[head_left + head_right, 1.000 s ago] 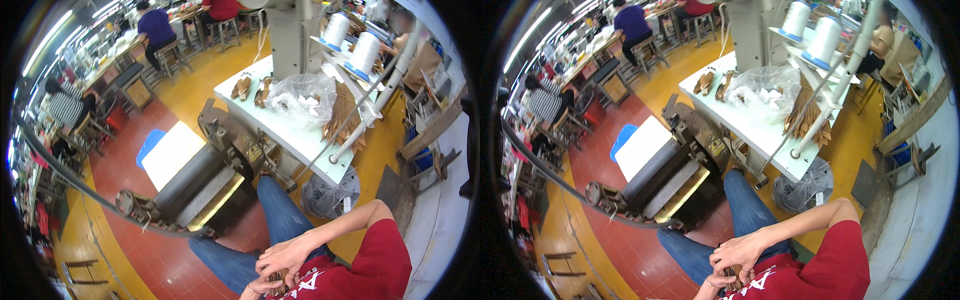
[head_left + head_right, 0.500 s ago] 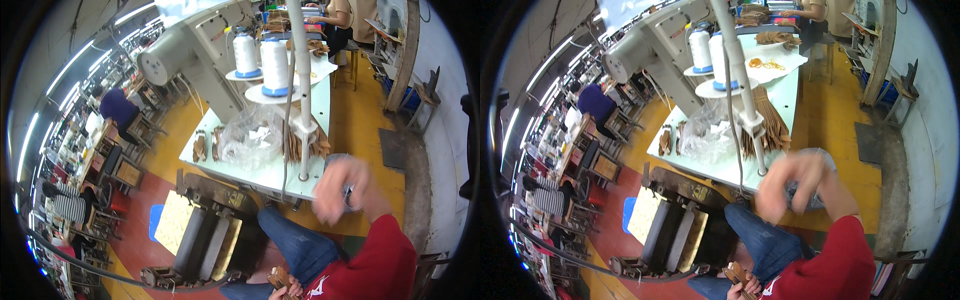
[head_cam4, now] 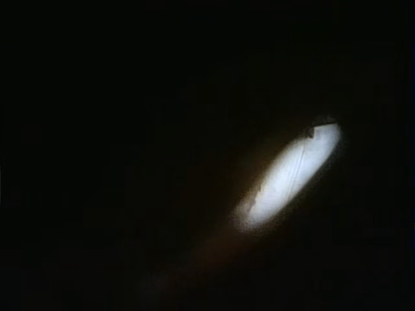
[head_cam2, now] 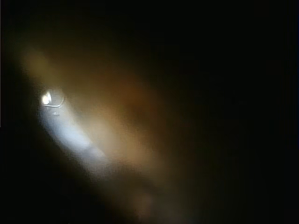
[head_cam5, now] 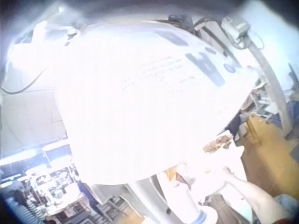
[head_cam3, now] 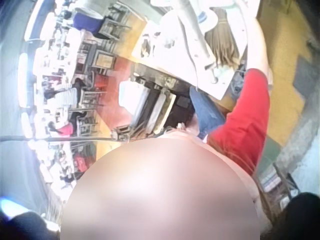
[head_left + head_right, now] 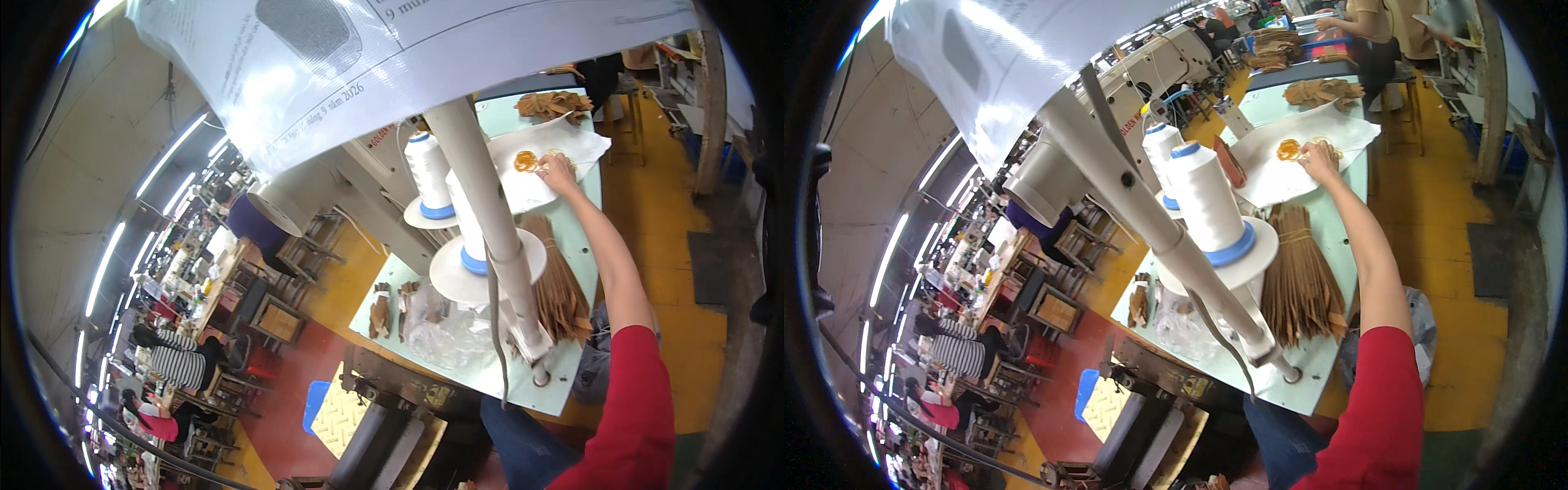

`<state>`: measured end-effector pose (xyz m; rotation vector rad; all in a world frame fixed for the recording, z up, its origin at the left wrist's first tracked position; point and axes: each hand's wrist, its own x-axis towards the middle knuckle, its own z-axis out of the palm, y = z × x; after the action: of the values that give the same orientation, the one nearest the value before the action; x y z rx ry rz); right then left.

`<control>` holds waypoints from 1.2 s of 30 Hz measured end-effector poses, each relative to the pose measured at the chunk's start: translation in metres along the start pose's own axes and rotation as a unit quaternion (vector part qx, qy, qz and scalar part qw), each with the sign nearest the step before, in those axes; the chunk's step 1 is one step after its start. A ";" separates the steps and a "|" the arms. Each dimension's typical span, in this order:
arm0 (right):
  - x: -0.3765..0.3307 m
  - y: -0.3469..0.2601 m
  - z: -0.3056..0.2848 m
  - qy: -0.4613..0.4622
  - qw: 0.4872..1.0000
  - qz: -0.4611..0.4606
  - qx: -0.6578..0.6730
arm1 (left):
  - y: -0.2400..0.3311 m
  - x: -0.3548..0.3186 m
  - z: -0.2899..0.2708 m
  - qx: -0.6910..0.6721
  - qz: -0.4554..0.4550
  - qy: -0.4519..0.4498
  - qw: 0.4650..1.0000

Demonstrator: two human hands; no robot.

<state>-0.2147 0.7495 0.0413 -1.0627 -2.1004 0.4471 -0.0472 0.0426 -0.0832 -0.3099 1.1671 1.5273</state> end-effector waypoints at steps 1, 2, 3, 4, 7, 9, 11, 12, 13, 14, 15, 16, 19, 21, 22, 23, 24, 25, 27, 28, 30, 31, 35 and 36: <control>0.004 0.000 0.004 -0.002 1.000 -0.012 -0.021 | 0.001 0.001 -0.001 -0.002 0.001 0.009 1.000; 0.008 -0.001 0.008 -0.004 0.999 -0.023 -0.045 | 0.003 0.002 -0.001 -0.005 0.002 0.017 1.000; 0.012 -0.002 0.012 -0.027 0.997 -0.025 -0.071 | 0.003 0.003 -0.001 -0.008 0.001 0.023 1.000; 0.015 -0.001 0.016 -0.050 0.993 -0.027 -0.099 | 0.005 0.003 -0.002 -0.010 0.001 0.030 1.000; 0.020 0.006 0.025 -0.041 0.984 -0.068 -0.161 | 0.004 0.004 -0.001 -0.021 -0.004 0.036 0.999; 0.021 0.010 0.029 -0.018 0.995 -0.093 -0.037 | 0.002 0.003 -0.002 -0.025 -0.002 0.039 0.999; 0.025 0.010 0.028 -0.012 0.991 -0.111 -0.069 | -0.002 0.001 -0.004 -0.030 -0.002 0.036 0.999; 0.027 0.008 0.027 -0.039 0.986 -0.084 -0.139 | -0.003 0.000 -0.005 -0.031 -0.002 0.034 0.999; 0.030 0.004 0.026 -0.033 0.995 -0.075 -0.064 | -0.006 -0.003 -0.005 -0.032 -0.002 0.032 0.999; 0.037 0.000 0.023 -0.030 0.997 -0.064 0.009 | -0.007 -0.006 -0.005 -0.033 0.000 0.027 0.999; 0.041 -0.005 0.021 -0.009 0.994 -0.058 0.089 | -0.008 -0.009 -0.005 -0.030 0.002 0.020 0.999; 0.042 -0.008 0.020 -0.026 0.988 -0.064 0.136 | -0.007 -0.011 -0.004 -0.028 0.004 0.011 1.000; 0.039 -0.015 0.017 -0.051 0.954 -0.080 0.283 | -0.002 -0.023 0.005 -0.029 0.024 -0.024 0.999; 0.030 -0.012 0.017 -0.055 0.972 -0.093 0.210 | 0.002 -0.029 0.019 -0.051 0.054 -0.045 0.996; 0.025 -0.008 0.016 -0.064 0.976 -0.094 0.188 | 0.003 -0.033 0.027 -0.064 0.058 -0.060 0.994; 0.022 -0.004 0.015 -0.073 0.978 -0.095 0.170 | 0.005 -0.037 0.034 -0.076 0.061 -0.076 0.992; 0.018 0.001 0.015 -0.080 0.981 -0.097 0.149 | 0.006 -0.041 0.040 -0.092 0.036 -0.065 0.993; 0.016 0.005 0.013 -0.087 0.983 -0.098 0.132 | 0.006 -0.045 0.046 -0.078 0.055 -0.076 0.993; 0.014 0.009 0.009 -0.098 0.984 -0.100 0.109 | 0.006 -0.052 0.054 -0.070 0.051 -0.071 0.994; 0.013 0.009 0.005 -0.105 0.984 -0.099 0.107 | 0.005 -0.054 0.056 -0.061 0.062 -0.078 0.993; 0.005 0.007 -0.010 -0.119 0.981 -0.093 0.119 | 0.003 -0.060 0.056 -0.044 0.077 -0.088 0.992; -0.003 0.005 -0.024 -0.124 0.978 -0.082 0.146 | 0.002 -0.062 0.055 -0.043 0.088 -0.092 0.991; -0.092 0.003 -0.109 -0.116 0.915 0.059 0.382 | -0.004 -0.065 0.049 -0.062 0.131 -0.109 0.983; -0.125 0.002 -0.131 -0.130 0.872 0.081 0.464 | -0.005 -0.065 0.048 -0.072 0.141 -0.107 0.982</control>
<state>-0.0681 0.6483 0.0721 -0.5961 -1.6408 1.5607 -0.0023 0.0407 -0.0157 -0.0726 0.9611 1.8479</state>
